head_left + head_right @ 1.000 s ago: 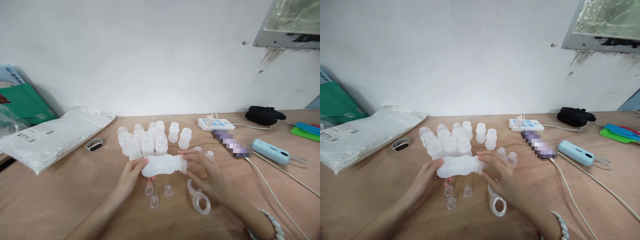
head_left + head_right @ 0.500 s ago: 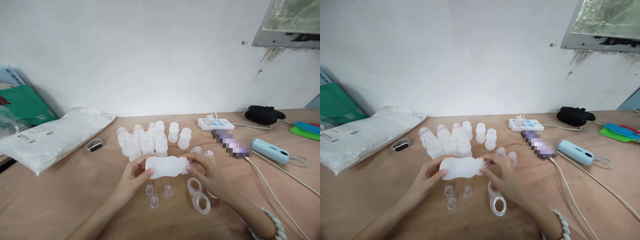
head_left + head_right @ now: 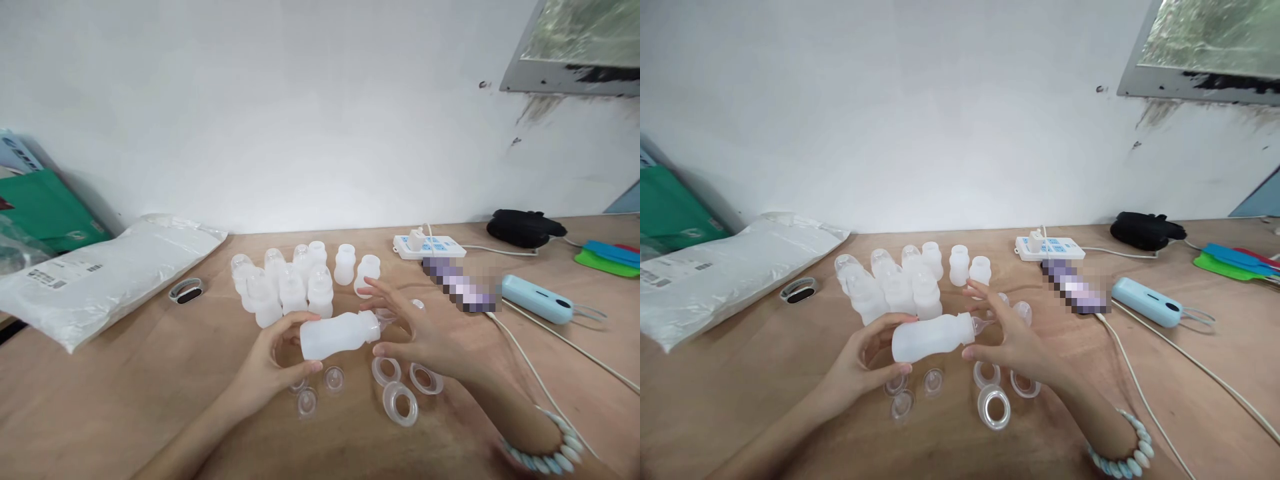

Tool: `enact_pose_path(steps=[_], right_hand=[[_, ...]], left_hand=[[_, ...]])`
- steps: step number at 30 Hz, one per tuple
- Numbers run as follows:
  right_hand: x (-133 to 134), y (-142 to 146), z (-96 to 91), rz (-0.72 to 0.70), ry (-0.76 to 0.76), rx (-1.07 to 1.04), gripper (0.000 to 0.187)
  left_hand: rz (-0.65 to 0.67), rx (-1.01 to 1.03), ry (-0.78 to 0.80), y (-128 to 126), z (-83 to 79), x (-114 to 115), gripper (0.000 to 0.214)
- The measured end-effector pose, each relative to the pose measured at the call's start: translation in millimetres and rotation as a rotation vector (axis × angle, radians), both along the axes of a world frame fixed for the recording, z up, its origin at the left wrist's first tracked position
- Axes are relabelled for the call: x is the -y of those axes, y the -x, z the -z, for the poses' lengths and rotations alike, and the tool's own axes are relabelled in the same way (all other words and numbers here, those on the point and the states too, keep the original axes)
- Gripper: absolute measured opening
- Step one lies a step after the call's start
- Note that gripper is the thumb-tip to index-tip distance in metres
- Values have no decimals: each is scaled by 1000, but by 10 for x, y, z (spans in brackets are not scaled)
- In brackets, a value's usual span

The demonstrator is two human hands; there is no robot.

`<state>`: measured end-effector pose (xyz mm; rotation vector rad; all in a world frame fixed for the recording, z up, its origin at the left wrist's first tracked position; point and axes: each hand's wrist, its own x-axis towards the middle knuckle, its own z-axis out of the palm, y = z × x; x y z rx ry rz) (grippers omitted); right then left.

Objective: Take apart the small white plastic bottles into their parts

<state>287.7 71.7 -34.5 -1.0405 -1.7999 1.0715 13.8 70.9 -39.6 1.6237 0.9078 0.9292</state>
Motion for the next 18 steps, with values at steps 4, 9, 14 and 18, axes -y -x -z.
enact_pose_path(steps=[4, 9, 14, 18], right_hand=[[-17, 40, -19, -2, 31, -50, 53], [-16, 61, -2, 56, 145, -63, 27], [3, 65, -20, -16, 34, -14, 46], [-3, 117, 35, 67, 127, -28, 25]], left_hand=[[9, 13, 58, -8, -12, -8, 47], [17, 31, 80, 10, 17, -35, 50], [43, 105, 138, 14, 32, -80, 48], [-8, 48, 88, -2, 9, -52, 53]])
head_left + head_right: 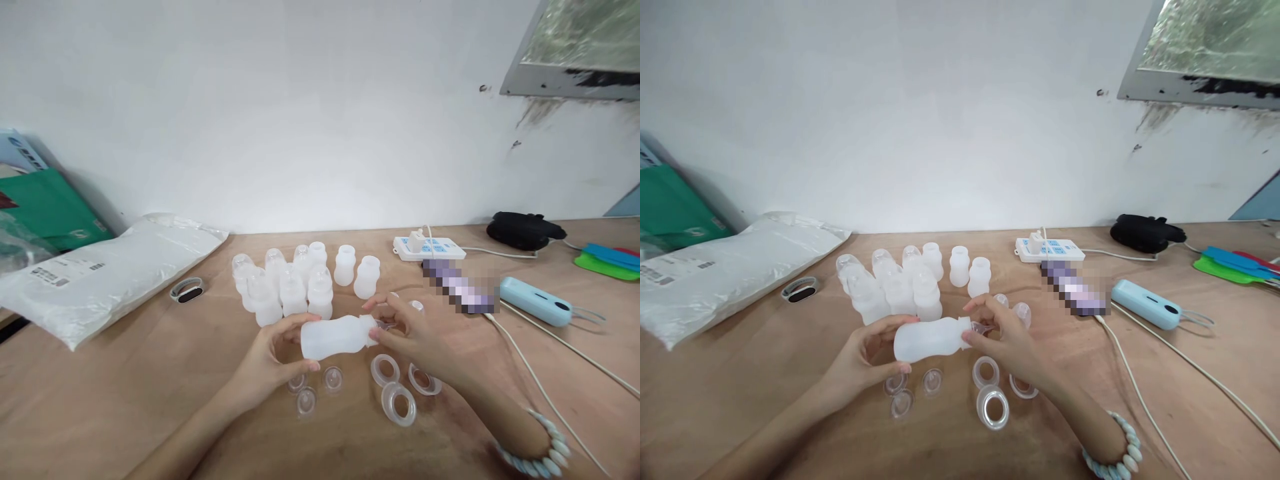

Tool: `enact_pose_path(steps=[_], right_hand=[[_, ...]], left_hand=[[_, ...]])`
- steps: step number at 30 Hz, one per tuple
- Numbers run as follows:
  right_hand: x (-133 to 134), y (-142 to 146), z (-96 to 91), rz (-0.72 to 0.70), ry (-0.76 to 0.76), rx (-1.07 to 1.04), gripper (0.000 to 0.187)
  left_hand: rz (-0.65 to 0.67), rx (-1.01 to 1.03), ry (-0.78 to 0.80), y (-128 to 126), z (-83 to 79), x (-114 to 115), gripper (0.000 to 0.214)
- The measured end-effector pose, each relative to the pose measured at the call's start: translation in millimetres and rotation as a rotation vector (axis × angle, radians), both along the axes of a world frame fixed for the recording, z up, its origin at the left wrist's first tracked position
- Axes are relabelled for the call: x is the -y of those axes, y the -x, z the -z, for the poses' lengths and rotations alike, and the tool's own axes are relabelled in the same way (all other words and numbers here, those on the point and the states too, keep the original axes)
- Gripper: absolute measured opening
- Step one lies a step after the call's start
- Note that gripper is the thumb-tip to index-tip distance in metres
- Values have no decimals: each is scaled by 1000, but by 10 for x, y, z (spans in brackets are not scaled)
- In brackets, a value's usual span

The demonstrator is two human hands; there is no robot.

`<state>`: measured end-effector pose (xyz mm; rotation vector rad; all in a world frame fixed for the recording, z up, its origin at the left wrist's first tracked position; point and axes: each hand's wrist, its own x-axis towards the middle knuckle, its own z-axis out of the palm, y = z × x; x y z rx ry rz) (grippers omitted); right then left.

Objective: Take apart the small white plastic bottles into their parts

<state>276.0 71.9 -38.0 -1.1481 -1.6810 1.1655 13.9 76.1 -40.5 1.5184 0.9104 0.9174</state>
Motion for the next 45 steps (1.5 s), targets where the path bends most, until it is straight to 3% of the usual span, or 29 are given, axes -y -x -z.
enact_pose_path(steps=[4, 8, 10, 17, 21, 24, 28, 31, 34, 36, 39, 42, 45], right_hand=[[11, 8, 13, 0, 55, -21, 19], [39, -24, -55, -109, -30, -4, 38], [46, -17, -57, -119, -66, -16, 38], [47, 52, 110, 3, 16, -141, 21], [48, 69, 119, 25, 57, -179, 17], [62, 96, 93, 19, -20, -143, 18], [66, 76, 76, -6, -227, -2, 44], [4, -21, 67, 161, -456, 194, 42], [-108, -137, 68, 430, -687, 599, 28], [-173, -189, 89, 492, -719, 913, 22], [-217, -218, 130, 433, -669, 1180, 14], [-205, -224, 115, 458, -677, 1139, 15], [-171, -237, 22, 615, -721, 761, 26]], left_hand=[[-9, -33, -25, 13, 2, 27, 50], [29, 45, 38, 42, 34, -16, 48], [39, 69, 47, 43, 37, -29, 49], [-88, -88, -159, -6, -23, 115, 48], [-85, -185, -275, 4, -48, 158, 47], [-73, -315, -323, 9, -77, 143, 43], [-91, -445, -350, -17, -108, 114, 40], [-116, -464, -332, -26, -121, 105, 40], [-144, -466, -320, -22, -126, 111, 39], [-149, -462, -324, -24, -124, 117, 38], [-141, -458, -327, -35, -118, 125, 38], [-152, -451, -309, -39, -113, 125, 38], [-172, -416, -291, -32, -107, 116, 37]])
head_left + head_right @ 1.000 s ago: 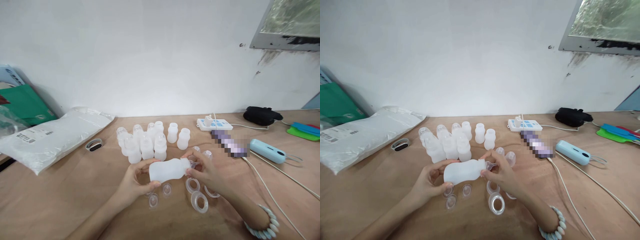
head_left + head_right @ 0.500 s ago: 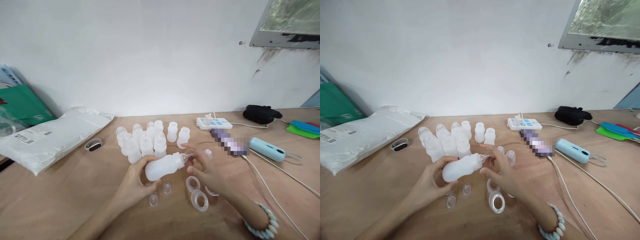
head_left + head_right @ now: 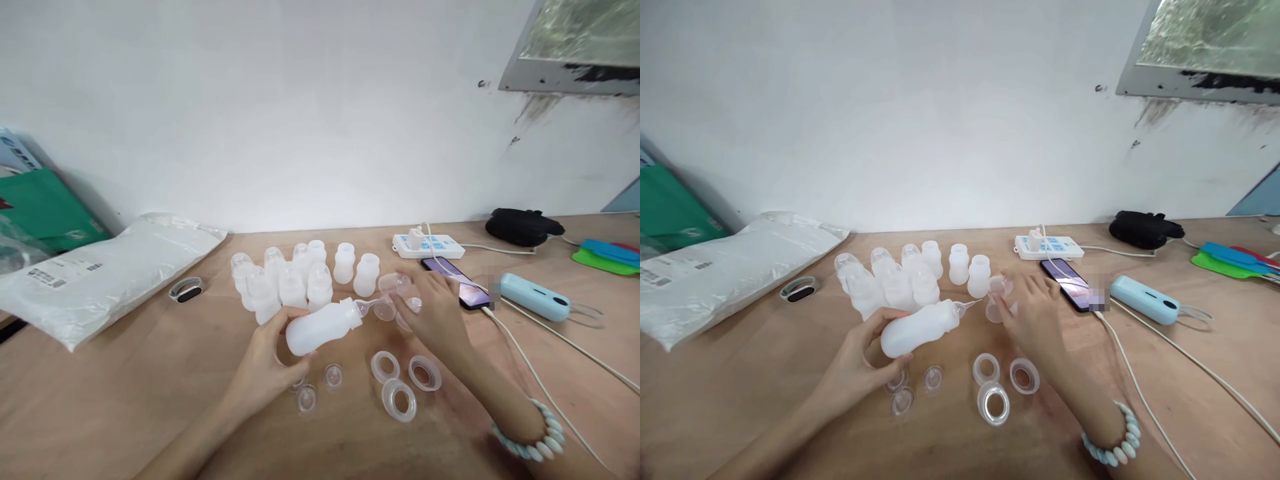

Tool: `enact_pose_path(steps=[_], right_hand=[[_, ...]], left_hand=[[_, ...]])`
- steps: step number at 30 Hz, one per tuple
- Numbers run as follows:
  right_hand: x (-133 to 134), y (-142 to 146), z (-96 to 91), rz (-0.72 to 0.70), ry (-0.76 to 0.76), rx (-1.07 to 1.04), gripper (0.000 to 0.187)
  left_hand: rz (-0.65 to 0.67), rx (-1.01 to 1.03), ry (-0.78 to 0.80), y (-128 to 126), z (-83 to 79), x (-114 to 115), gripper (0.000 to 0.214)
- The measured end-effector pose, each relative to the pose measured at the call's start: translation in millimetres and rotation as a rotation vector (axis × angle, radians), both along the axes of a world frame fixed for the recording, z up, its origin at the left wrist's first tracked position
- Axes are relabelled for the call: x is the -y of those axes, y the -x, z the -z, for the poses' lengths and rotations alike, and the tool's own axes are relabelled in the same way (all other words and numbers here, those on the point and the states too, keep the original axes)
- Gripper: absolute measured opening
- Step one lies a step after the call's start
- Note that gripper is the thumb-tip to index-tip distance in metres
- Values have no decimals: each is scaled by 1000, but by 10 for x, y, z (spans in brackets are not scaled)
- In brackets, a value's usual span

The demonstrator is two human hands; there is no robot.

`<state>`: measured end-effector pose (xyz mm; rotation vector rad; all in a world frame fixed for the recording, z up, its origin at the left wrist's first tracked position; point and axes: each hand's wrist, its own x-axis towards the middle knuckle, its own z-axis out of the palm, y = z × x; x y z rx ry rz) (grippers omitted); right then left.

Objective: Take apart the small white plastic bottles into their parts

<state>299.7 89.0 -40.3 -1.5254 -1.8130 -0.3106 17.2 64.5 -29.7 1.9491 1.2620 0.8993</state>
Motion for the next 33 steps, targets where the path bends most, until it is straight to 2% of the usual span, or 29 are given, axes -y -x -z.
enact_pose_path(steps=[2, 5, 8, 11, 14, 18, 24, 29, 33], right_hand=[[22, -10, -72, -133, -33, -332, 32], [51, -3, -139, -411, 139, -734, 33], [85, 47, -142, -586, 336, -903, 33], [127, 125, -106, -675, 438, -923, 36], [163, 200, -49, -708, 498, -957, 37], [183, 275, 31, -717, 549, -1111, 38], [186, 351, 45, -712, 482, -1221, 38], [214, 336, 0, -709, 464, -1181, 37], [223, 291, 46, -729, 513, -1132, 38]], left_hand=[[2, 43, 0, 7, 6, -12, 36], [20, 112, 10, 18, 16, -28, 35], [27, 132, 9, 28, 27, -31, 37], [74, 106, -31, 39, 46, -17, 39], [117, 76, -58, 56, 74, 8, 35], [105, 130, -25, 81, 101, 36, 34], [129, 248, 11, 77, 121, 58, 32], [153, 249, -31, 63, 166, 78, 34], [197, 200, -124, 46, 190, 71, 34]])
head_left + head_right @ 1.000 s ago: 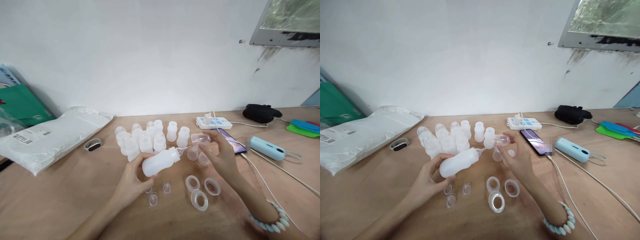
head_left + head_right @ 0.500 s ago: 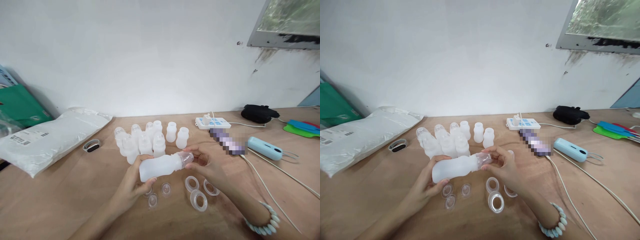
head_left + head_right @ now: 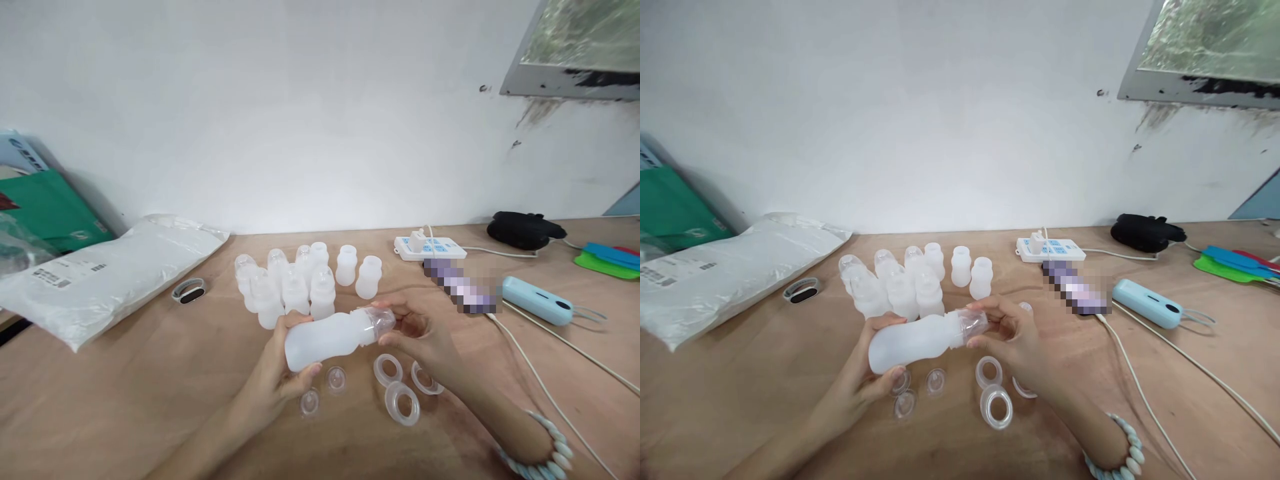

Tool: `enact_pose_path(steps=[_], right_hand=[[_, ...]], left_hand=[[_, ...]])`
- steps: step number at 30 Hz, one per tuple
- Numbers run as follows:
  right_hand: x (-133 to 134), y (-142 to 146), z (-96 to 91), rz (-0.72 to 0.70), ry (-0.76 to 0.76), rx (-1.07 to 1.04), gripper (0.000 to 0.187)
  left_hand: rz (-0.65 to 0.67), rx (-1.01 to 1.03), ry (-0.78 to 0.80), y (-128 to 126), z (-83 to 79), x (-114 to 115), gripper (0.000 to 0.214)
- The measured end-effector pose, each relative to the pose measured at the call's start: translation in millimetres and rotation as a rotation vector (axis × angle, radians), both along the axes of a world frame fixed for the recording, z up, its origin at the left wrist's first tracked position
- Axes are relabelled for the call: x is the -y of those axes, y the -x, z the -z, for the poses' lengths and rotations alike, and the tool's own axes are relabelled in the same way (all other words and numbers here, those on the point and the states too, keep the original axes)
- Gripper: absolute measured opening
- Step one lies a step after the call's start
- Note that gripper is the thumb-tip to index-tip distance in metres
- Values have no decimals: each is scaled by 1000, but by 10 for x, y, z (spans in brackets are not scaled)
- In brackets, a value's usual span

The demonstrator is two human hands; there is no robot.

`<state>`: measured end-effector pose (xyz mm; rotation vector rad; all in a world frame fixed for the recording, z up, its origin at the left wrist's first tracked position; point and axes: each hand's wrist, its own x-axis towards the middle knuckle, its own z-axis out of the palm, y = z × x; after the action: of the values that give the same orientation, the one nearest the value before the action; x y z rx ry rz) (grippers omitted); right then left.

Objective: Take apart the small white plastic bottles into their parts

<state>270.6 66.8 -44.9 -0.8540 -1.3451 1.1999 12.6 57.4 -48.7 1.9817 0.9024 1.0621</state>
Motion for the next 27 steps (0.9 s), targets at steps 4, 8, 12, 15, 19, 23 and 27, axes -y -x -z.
enact_pose_path(steps=[4, 8, 12, 15, 19, 23, 27], right_hand=[[0, -8, 72, -12, -1, 28, 37], [10, 35, 69, -4, -5, 43, 36], [-29, 30, -29, 68, -83, 88, 37], [-104, -68, -158, 101, -152, 167, 35], [-233, -206, -377, 195, -294, 496, 30], [-428, -127, -558, 230, -425, 840, 35], [-686, 130, -633, 239, -385, 986, 39]], left_hand=[[-5, -34, -10, -23, -15, 8, 34], [-30, -46, 46, -35, -57, 37, 32], [18, -129, 146, -42, -69, 43, 37], [78, -263, 155, -40, -17, 15, 48], [23, -278, 89, -27, 77, -23, 50], [-11, -196, -34, -26, 106, -3, 38], [-7, -199, -125, -39, 77, 45, 34]])
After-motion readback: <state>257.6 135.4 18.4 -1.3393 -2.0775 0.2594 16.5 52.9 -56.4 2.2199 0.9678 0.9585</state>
